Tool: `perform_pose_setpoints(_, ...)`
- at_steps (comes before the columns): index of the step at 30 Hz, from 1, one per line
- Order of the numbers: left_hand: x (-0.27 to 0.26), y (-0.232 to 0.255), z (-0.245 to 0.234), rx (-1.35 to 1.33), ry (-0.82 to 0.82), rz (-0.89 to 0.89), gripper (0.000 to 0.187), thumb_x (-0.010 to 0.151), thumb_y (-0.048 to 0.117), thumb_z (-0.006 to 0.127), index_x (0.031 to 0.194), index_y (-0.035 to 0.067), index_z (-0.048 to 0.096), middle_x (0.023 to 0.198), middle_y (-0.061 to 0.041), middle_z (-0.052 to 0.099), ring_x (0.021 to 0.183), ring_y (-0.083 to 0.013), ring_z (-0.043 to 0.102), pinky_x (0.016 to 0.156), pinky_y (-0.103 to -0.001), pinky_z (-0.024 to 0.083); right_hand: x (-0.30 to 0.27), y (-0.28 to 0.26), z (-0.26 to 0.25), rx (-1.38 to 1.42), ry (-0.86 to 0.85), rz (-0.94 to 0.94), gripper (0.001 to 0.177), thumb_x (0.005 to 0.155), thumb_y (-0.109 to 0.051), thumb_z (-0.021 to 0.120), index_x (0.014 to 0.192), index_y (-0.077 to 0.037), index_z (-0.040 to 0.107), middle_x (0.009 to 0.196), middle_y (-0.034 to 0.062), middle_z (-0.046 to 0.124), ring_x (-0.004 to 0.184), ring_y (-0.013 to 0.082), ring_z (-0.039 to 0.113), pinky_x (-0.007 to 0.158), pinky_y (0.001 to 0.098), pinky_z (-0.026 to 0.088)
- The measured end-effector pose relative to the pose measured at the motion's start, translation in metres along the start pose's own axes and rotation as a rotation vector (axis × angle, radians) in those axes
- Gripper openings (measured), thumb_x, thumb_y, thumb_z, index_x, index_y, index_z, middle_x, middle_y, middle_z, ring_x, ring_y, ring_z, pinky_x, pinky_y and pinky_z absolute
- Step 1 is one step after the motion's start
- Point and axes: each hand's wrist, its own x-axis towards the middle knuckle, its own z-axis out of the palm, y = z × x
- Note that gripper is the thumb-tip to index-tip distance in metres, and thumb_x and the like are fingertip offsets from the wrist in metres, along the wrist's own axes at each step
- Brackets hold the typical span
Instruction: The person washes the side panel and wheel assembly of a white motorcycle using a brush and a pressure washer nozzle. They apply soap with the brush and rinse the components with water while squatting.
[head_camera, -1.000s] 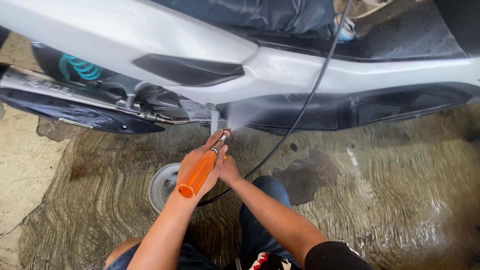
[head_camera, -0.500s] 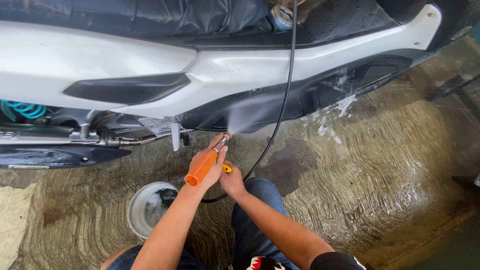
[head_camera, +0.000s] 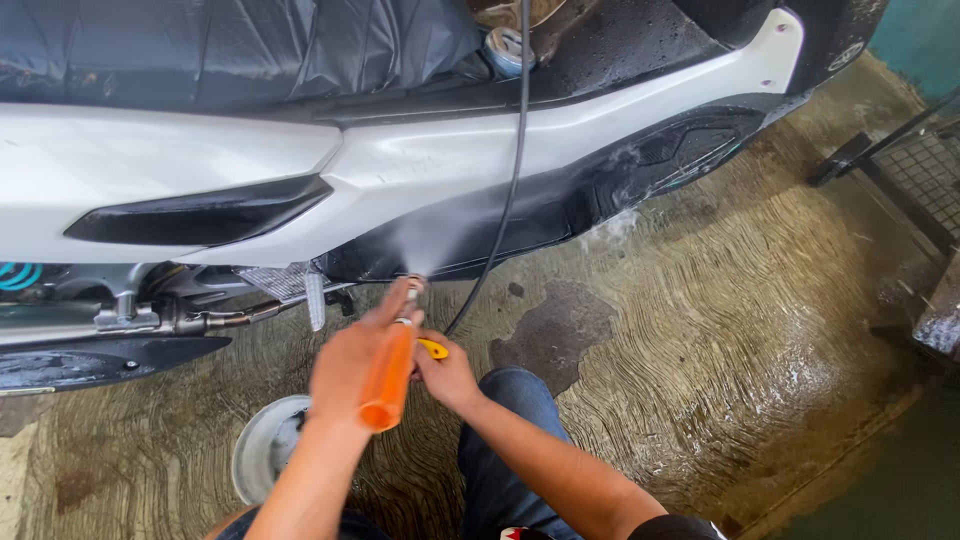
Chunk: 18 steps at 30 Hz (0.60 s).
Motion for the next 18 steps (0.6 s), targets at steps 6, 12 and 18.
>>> perform_pose_setpoints(6,-0.042,0.007,-0.095,0.051,0.118,-0.212,0.052,0.097,0.049,0.055,0.148,0.041,0.054,0.089,-0.016,0.078,0.082,-0.0351,0.076,0.071,-0.044,0.059,-0.011,-0.053,0.058,0.118,-0.178,-0.019,0.031,0.104,-0.023,0.061,0.13,-0.007,0.065,0.1,0.0035,0.072,0.082,0.0084,0.067,0.07,0.0249,0.058)
perform_pose_setpoints(12,-0.027,0.011,-0.122,0.063,0.274,-0.052,0.049,0.099,0.044,0.058,0.147,0.035,0.059,0.097,-0.017,0.077,0.092,-0.0374,0.073,0.078,-0.047,0.057,-0.021,-0.084,0.093,0.114,-0.213,0.048,0.032,0.104,-0.028,0.062,0.129,-0.008,0.066,0.097,0.0032,0.071,0.081,0.0083,0.067,0.066,0.0245,0.057)
perform_pose_setpoints(18,0.035,0.038,-0.071,-0.128,0.376,0.469,0.036,0.099,0.037,0.058,0.132,0.026,0.067,0.128,-0.011,0.074,0.107,-0.038,0.07,0.088,-0.047,0.055,-0.02,-0.084,0.077,0.088,-0.098,0.029,0.026,0.102,-0.024,0.062,0.118,-0.004,0.066,0.09,0.0034,0.07,0.075,0.0098,0.067,0.059,0.0245,0.056)
